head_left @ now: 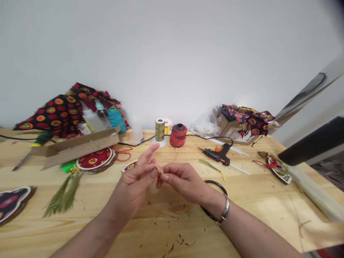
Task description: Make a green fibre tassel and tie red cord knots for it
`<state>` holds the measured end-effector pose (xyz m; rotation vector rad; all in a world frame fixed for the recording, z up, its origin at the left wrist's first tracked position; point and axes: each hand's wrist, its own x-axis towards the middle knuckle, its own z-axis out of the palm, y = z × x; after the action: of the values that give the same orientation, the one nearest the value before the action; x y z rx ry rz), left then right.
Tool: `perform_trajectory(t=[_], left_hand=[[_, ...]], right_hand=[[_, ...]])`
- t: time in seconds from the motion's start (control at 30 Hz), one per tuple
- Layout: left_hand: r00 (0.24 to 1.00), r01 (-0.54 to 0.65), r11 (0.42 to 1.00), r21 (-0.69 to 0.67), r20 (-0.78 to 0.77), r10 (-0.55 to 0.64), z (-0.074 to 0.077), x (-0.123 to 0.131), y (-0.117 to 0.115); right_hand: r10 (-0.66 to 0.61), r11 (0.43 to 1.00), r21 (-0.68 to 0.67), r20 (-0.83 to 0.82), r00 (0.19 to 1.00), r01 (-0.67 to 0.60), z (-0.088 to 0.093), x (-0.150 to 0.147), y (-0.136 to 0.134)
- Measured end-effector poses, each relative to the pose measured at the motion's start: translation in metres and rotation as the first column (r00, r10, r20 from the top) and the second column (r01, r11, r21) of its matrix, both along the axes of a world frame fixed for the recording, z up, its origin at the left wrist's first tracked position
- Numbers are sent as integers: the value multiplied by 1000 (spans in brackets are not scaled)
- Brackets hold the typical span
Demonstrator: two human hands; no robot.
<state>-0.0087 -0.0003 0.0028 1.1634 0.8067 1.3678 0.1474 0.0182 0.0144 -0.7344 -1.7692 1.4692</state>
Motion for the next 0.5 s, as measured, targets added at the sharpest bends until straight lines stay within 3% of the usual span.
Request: perform_trajectory(t=[0.17,0.33,0.5], left_hand=[[987,17,999,-34,162,-12,3,0,3],[933,70,995,-66,357,-42,7,-5,9],[896,65,993,-96,443,-16,10,-13,12]], right_hand=[[-57,994,-90,22,998,59,-2,5,6],[-109,990,-83,101,989,117,-1,12,13],[-177,977,-96,133,975,190,-2,18,24]])
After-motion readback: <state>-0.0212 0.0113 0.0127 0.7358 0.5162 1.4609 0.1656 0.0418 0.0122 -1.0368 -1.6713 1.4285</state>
